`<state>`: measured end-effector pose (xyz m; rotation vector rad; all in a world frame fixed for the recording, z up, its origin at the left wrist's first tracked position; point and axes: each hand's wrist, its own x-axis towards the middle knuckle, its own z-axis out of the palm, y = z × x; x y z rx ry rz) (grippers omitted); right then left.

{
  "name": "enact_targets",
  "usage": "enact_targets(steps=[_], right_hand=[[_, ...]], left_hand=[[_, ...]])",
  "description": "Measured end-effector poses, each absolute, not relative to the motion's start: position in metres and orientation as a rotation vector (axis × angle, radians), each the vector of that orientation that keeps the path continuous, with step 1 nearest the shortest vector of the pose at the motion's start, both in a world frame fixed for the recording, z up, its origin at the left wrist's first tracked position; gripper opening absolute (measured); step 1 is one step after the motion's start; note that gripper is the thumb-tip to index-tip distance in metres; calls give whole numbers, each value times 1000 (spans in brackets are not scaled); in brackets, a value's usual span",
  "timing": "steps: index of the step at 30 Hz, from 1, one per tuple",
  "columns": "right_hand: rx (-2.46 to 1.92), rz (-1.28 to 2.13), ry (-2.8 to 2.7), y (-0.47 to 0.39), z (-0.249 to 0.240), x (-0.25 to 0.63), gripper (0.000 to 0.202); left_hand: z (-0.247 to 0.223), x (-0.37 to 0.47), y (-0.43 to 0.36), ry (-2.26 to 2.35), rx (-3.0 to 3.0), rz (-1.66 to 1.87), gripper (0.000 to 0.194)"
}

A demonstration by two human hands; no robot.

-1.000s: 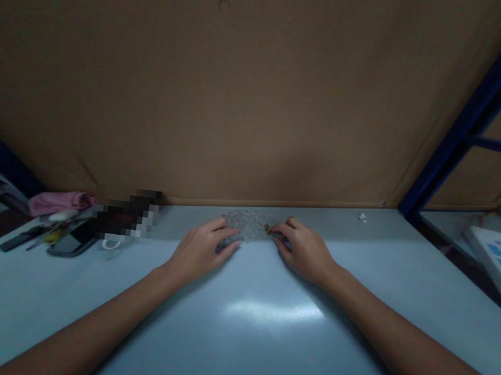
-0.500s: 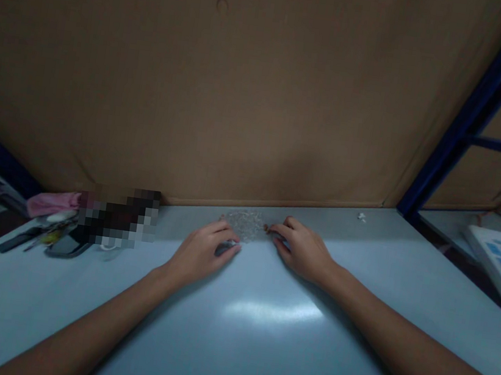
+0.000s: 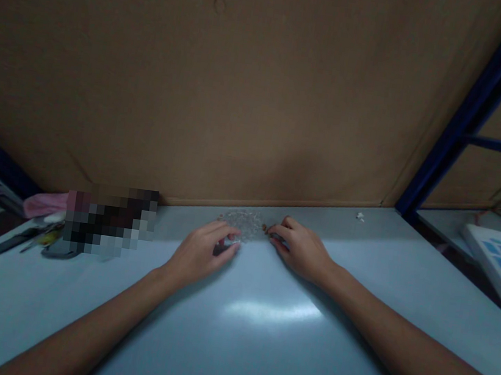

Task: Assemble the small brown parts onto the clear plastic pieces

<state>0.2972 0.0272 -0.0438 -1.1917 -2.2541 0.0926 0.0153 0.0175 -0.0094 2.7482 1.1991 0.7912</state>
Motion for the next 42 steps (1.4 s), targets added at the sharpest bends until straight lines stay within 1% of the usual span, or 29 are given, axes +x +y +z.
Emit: enact_targets(steps=[3, 6, 14, 21, 26, 30, 34, 39, 42], right_hand=[[-1192, 124, -2249, 27, -44, 297, 21], [-1196, 141, -2238, 28, -44, 297, 18], [-1134, 148, -2220, 27, -42, 295, 12], [-1043, 366, -2144, 16, -36, 285, 13], [-1030, 627, -1925, 4, -27, 273, 24], [-1031, 806, -1846, 0, -22, 266, 24], [-1010, 877, -1753, 1, -21, 264, 26], [-1054, 1075, -1630, -1, -22, 264, 39], [-1077, 1094, -1593, -3, -21, 264, 43]], left_hand=[[-13, 18, 16, 1120, 2743, 852, 30], [-18, 21, 15, 1053, 2731, 882, 35], [-23, 27, 13, 945, 2675, 923, 26], [-21, 29, 11, 907, 2670, 923, 24], [-21, 29, 11, 917, 2671, 932, 25], [-20, 30, 8, 954, 2619, 1014, 22], [-19, 32, 5, 962, 2561, 1090, 20], [-20, 33, 6, 952, 2546, 1171, 20], [-20, 33, 7, 959, 2540, 1196, 21]])
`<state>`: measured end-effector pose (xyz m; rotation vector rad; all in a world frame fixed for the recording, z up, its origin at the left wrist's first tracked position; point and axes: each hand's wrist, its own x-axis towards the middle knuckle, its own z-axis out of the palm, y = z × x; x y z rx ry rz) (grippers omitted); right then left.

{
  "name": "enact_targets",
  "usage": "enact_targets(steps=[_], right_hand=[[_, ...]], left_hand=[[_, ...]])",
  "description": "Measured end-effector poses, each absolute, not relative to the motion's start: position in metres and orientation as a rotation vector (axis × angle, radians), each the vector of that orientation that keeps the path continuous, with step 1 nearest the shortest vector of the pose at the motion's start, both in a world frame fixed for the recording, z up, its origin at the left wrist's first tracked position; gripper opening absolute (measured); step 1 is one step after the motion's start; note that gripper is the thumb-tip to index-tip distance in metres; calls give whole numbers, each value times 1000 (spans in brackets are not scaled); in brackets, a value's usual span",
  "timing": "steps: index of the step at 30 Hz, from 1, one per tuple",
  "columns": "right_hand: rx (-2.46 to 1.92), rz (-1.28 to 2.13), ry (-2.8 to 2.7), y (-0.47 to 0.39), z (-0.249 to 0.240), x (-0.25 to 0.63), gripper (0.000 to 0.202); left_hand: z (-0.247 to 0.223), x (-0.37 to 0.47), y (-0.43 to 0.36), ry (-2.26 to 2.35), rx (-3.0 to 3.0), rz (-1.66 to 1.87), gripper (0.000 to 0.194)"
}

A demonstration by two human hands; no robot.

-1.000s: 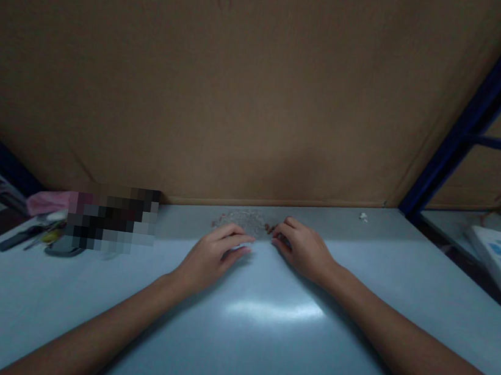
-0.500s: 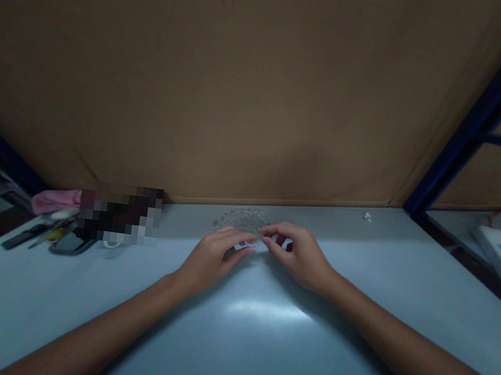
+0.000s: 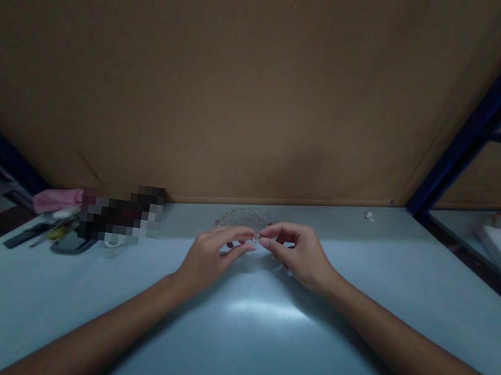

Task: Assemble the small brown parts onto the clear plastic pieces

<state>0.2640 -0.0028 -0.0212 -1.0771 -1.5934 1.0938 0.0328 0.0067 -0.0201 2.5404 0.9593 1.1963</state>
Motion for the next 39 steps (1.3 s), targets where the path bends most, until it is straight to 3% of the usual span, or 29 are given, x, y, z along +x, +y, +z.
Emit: enact_targets(steps=[25, 39], right_hand=[[-1004, 1290, -1393, -6, -26, 259, 39], [-970, 1215, -1479, -6, -27, 259, 37]], left_hand=[[-21, 33, 3, 932, 2550, 1315, 22], [-18, 37, -4, 879, 2417, 1390, 16]])
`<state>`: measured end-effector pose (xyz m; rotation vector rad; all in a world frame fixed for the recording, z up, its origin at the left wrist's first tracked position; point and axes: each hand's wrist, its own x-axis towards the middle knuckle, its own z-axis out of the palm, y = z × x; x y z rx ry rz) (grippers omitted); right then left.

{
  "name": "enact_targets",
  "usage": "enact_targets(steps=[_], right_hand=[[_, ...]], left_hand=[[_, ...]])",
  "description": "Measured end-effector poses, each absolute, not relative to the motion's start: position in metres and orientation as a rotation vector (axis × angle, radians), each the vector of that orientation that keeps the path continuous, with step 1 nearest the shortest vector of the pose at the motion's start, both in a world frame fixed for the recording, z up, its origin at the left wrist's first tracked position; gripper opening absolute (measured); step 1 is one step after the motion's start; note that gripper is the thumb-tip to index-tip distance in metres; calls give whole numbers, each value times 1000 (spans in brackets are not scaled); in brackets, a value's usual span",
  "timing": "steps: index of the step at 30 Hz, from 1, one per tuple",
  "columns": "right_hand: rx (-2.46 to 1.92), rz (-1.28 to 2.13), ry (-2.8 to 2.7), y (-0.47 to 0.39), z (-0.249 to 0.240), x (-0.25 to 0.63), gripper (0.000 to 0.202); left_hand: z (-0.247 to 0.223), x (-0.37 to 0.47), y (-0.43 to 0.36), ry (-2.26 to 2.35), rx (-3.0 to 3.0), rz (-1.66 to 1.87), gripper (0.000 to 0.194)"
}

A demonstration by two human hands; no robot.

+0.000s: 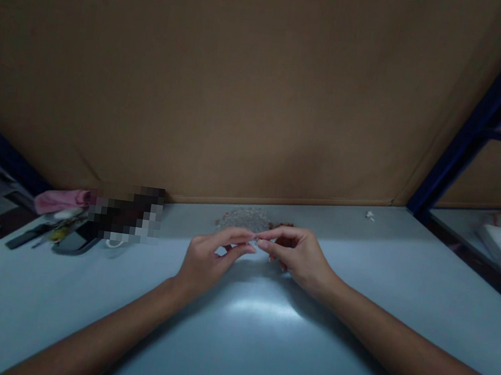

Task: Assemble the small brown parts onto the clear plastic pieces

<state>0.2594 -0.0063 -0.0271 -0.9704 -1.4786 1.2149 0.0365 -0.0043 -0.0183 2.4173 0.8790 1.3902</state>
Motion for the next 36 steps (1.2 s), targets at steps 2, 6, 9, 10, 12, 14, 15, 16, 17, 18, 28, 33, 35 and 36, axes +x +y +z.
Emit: enact_targets(steps=[2, 6, 9, 10, 12, 14, 15, 16, 17, 18, 28, 33, 35, 36], right_hand=[[-979, 1195, -1502, -7, -27, 260, 38], [-995, 1134, -1589, -6, -24, 261, 39], [-1019, 894, -1744, 0, -26, 266, 33], [-1035, 754, -1804, 3, -27, 269, 31], [-1071, 494, -1926, 12, -31, 278, 26], [-1108, 327, -1983, 19, -35, 287, 25], [-1129, 269, -1996, 23, -36, 291, 24], [-1139, 232, -2014, 25, -38, 294, 25], [-1151, 206, -2022, 27, -39, 296, 25], [-1161, 192, -2028, 28, -40, 297, 25], [-1183, 198, -2016, 31, -44, 298, 24], [-1201, 213, -2018, 32, -45, 299, 24], [-1205, 213, -2024, 33, -46, 299, 24], [-1205, 212, -2024, 33, -46, 299, 24]], left_hand=[[-19, 36, -4, 891, 2436, 1370, 18], [-20, 35, -1, 937, 2521, 1314, 23], [-19, 31, 2, 1090, 2603, 1334, 25], [-17, 30, 4, 1172, 2628, 1335, 25], [-14, 27, 7, 1351, 2687, 1285, 27], [-11, 24, 10, 1510, 2753, 1156, 26], [-10, 23, 11, 1574, 2776, 1078, 24], [-9, 22, 12, 1626, 2787, 1004, 22], [-8, 21, 13, 1668, 2787, 941, 21], [-7, 21, 13, 1697, 2781, 893, 21], [10, 11, 14, 1921, 2729, 631, 23], [19, 4, 17, 1988, 2723, 460, 8], [19, 2, 18, 2007, 2702, 433, 9], [18, 2, 19, 2015, 2690, 421, 10]])
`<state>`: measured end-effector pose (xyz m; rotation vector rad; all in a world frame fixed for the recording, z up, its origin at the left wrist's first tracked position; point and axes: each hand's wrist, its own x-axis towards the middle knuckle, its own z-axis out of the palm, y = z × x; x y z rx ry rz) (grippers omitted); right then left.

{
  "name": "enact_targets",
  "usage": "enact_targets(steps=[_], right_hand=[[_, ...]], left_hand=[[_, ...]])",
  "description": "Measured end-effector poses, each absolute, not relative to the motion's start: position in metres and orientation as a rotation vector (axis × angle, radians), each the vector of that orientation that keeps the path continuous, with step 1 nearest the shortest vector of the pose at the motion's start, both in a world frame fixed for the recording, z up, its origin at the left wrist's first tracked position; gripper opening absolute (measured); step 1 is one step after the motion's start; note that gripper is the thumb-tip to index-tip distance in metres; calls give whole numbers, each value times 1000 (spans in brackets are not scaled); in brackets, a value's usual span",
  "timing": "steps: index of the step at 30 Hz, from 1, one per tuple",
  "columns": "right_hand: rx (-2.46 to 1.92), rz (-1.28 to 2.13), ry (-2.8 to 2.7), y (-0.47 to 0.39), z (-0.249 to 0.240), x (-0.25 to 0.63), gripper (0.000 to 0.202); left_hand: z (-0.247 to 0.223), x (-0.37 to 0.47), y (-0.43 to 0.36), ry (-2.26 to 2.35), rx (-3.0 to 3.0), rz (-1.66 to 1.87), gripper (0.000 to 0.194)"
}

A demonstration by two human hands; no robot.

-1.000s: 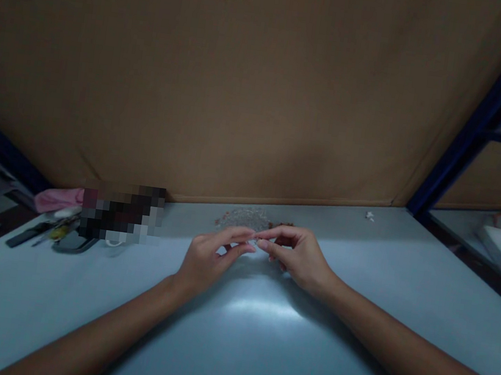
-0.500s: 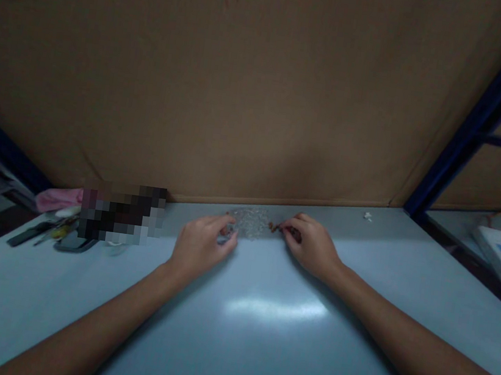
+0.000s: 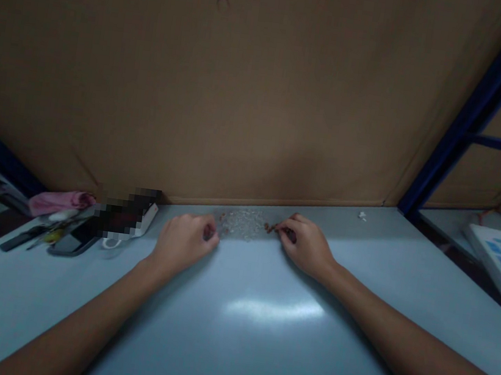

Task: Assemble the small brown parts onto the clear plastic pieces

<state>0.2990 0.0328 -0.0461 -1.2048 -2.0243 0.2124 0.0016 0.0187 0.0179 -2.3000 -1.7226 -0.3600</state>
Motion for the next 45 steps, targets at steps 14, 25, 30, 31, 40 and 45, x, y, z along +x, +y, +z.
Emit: enact_targets(steps=[14, 25, 30, 31, 40, 45], right_hand=[[-1199, 216, -2022, 33, -48, 299, 23], [-1203, 208, -2021, 32, -50, 296, 24], [-1207, 201, -2022, 30, -49, 295, 24], [-1206, 201, -2023, 30, -48, 294, 23], [-1187, 192, -2024, 33, -51, 295, 22], [-1189, 186, -2014, 33, -52, 295, 21]], left_hand=[[11, 1, 20, -1717, -2336, -445, 14], [-11, 14, 17, -1298, -2515, -545, 25], [-15, 15, 17, -1306, -2507, -568, 24], [-15, 15, 17, -1308, -2511, -573, 24], [-18, 18, 18, -1340, -2548, -647, 26], [-19, 16, 20, -1325, -2574, -660, 25]])
